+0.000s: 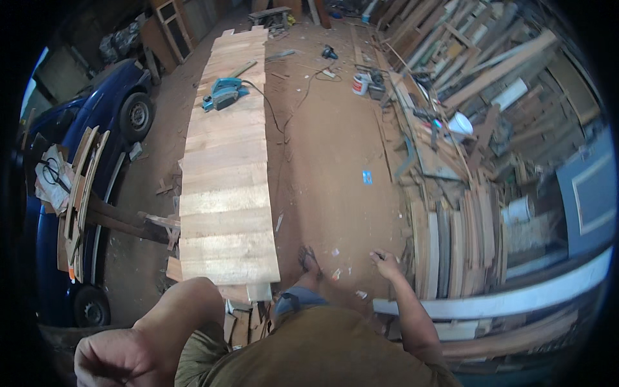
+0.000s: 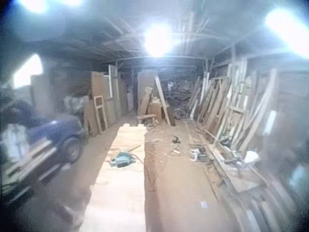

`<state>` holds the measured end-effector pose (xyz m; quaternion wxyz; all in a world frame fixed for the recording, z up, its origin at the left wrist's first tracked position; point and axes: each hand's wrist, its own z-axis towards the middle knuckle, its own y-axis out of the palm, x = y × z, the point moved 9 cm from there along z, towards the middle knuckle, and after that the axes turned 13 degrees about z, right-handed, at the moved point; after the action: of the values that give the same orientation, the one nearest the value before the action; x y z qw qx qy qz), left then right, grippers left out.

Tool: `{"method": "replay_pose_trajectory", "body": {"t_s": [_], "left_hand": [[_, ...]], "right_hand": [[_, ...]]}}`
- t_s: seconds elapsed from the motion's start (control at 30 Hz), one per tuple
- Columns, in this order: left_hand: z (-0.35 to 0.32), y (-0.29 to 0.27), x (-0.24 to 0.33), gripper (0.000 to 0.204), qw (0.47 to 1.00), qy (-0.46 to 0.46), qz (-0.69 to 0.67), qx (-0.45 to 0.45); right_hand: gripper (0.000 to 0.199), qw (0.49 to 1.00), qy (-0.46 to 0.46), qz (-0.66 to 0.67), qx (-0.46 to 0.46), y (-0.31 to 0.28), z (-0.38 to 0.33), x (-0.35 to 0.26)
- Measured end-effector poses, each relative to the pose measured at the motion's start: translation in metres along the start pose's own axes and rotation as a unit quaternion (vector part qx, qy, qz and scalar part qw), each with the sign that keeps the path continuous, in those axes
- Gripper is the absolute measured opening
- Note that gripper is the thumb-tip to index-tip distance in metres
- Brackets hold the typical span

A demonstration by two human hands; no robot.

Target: The person arranges wooden planks on the floor, aligns them side by side, and uses a circular saw to trim the edges. They then use a hand planer to smooth the surface of the assembled planks.

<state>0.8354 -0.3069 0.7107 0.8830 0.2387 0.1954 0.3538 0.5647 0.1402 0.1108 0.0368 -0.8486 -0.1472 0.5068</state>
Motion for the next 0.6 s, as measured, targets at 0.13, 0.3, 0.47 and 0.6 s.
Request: {"method": "replay_pose_trajectory", "body": {"t_s": [0.13, 0.3, 0.47, 0.6], "left_hand": [[-0.034, 0.043, -0.088, 0.017, 0.991, -0.026, 0.100, -0.083], [-0.084, 0.079, -0.190, 0.024, 0.973, -0.147, -0.105, -0.141], [-0.196, 0.078, -0.333, 0.021, 0.937, -0.198, 0.200, -0.205], [-0.403, 0.026, -0.522, 0.046, 0.752, -0.479, 0.391, -0.230]], "right_hand": [[0.047, 0.999, 0.024, -0.036, 0.007, -0.036, 0.099, -0.044], [0.033, 0.989, 0.129, 0.014, 0.076, -0.073, 0.179, -0.037], [0.023, 0.961, 0.276, 0.011, 0.029, -0.043, 0.249, 0.009], [0.034, 0.946, 0.308, -0.091, -0.037, -0.112, 0.355, 0.048]]}}
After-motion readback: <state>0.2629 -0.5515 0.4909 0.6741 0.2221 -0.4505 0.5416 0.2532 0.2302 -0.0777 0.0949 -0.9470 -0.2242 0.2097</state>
